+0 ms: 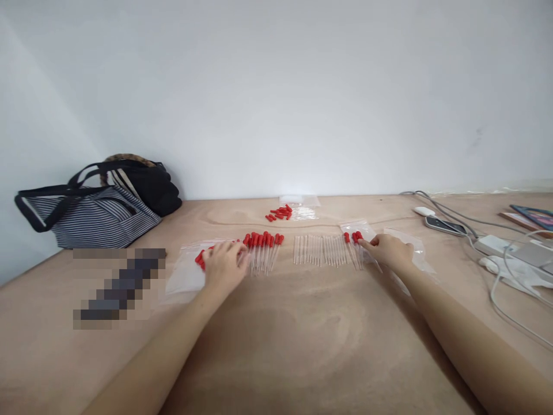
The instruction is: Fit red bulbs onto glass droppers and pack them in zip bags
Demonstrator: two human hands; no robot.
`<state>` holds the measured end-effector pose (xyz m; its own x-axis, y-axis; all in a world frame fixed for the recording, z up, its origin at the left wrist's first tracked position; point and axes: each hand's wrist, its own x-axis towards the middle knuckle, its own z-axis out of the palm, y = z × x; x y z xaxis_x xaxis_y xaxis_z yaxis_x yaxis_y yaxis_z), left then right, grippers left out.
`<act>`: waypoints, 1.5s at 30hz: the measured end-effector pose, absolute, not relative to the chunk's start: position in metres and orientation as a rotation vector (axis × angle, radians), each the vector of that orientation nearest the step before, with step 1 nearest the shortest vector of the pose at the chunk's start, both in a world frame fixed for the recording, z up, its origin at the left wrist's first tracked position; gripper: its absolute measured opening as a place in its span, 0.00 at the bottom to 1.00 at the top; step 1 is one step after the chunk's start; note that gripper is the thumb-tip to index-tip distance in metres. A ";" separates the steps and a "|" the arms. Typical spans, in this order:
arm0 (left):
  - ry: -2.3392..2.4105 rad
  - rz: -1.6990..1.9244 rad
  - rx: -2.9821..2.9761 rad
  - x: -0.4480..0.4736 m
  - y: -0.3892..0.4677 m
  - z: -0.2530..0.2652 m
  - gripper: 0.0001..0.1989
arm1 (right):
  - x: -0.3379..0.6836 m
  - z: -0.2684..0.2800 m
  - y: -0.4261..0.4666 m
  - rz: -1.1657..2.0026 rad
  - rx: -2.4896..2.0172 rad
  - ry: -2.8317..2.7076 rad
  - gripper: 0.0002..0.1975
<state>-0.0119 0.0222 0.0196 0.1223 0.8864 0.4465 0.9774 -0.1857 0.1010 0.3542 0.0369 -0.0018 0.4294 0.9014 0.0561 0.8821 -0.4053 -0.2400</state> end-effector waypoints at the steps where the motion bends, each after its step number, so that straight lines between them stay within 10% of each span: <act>1: -1.896 -0.582 -2.119 -0.022 0.028 0.022 0.09 | 0.354 -0.002 0.036 0.121 -2.443 -1.551 0.23; 26: -1.824 -0.496 -1.899 -0.029 0.023 0.041 0.12 | 0.305 -0.005 0.016 -0.157 -2.077 -1.828 0.16; 45: -1.327 -0.858 -3.052 0.045 -0.014 -0.006 0.08 | 0.302 0.002 0.042 0.234 -2.416 -1.721 0.16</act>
